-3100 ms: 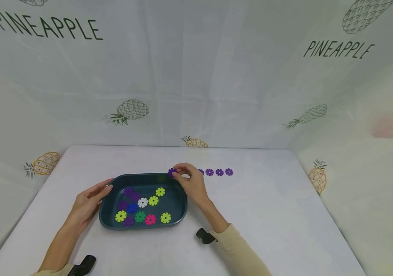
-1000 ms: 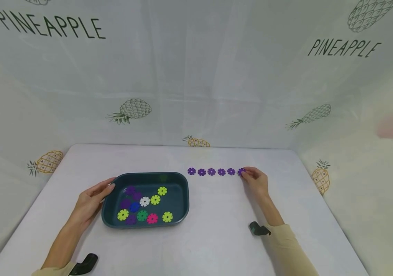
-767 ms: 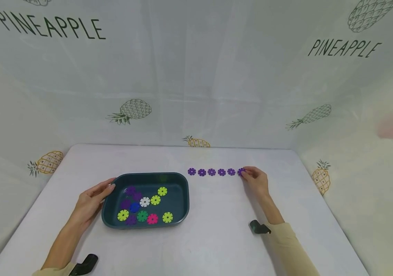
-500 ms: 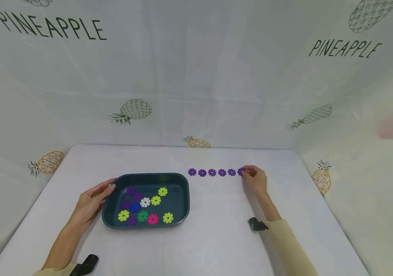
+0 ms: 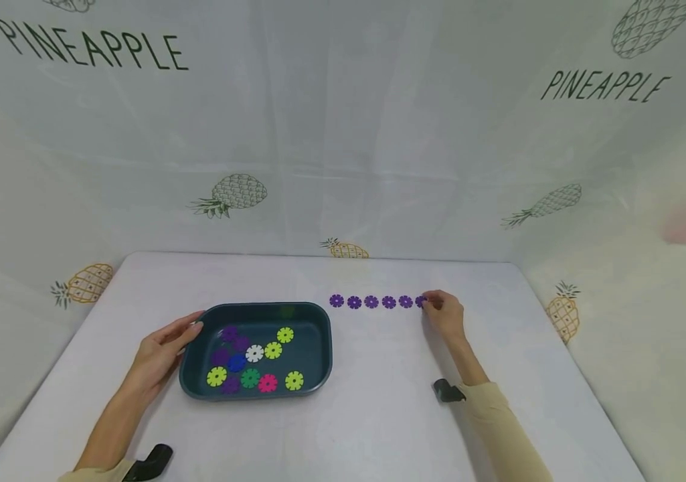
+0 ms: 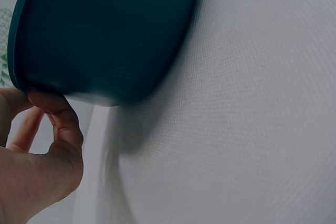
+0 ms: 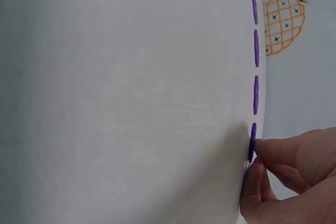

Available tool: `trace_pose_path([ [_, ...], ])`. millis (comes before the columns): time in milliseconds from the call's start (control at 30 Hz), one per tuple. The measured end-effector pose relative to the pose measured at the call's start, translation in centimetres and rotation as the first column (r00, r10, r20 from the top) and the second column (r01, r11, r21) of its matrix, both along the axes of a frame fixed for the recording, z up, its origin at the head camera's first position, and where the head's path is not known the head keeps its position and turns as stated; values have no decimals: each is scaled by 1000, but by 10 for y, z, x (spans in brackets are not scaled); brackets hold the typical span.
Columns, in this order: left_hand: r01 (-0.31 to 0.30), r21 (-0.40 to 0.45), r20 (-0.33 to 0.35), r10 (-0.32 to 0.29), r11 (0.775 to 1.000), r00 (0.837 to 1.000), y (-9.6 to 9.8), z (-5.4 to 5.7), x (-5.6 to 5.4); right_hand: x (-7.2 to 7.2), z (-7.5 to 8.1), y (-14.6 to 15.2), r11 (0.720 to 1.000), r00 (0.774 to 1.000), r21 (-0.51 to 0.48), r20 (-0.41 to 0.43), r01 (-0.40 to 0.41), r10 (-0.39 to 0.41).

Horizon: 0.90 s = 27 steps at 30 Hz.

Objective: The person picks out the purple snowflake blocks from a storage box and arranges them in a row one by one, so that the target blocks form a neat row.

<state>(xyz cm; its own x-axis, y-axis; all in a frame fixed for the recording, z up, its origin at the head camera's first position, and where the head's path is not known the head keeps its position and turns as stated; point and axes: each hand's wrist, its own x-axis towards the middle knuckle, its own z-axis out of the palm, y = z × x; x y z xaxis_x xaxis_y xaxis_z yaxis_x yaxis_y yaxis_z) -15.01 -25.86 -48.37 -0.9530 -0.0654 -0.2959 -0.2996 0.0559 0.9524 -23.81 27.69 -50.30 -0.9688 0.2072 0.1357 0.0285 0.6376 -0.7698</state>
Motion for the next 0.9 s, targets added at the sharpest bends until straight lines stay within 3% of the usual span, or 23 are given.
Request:
trace_pose_path([
  [233, 7, -1, 5, -7, 1000, 1000, 0, 0, 0, 4, 3, -7, 999, 1000, -52, 3, -10, 11],
  [900, 8, 23, 10, -8, 1000, 1000, 0, -1, -1, 10, 25, -72, 971, 981, -141, -71, -191, 182],
])
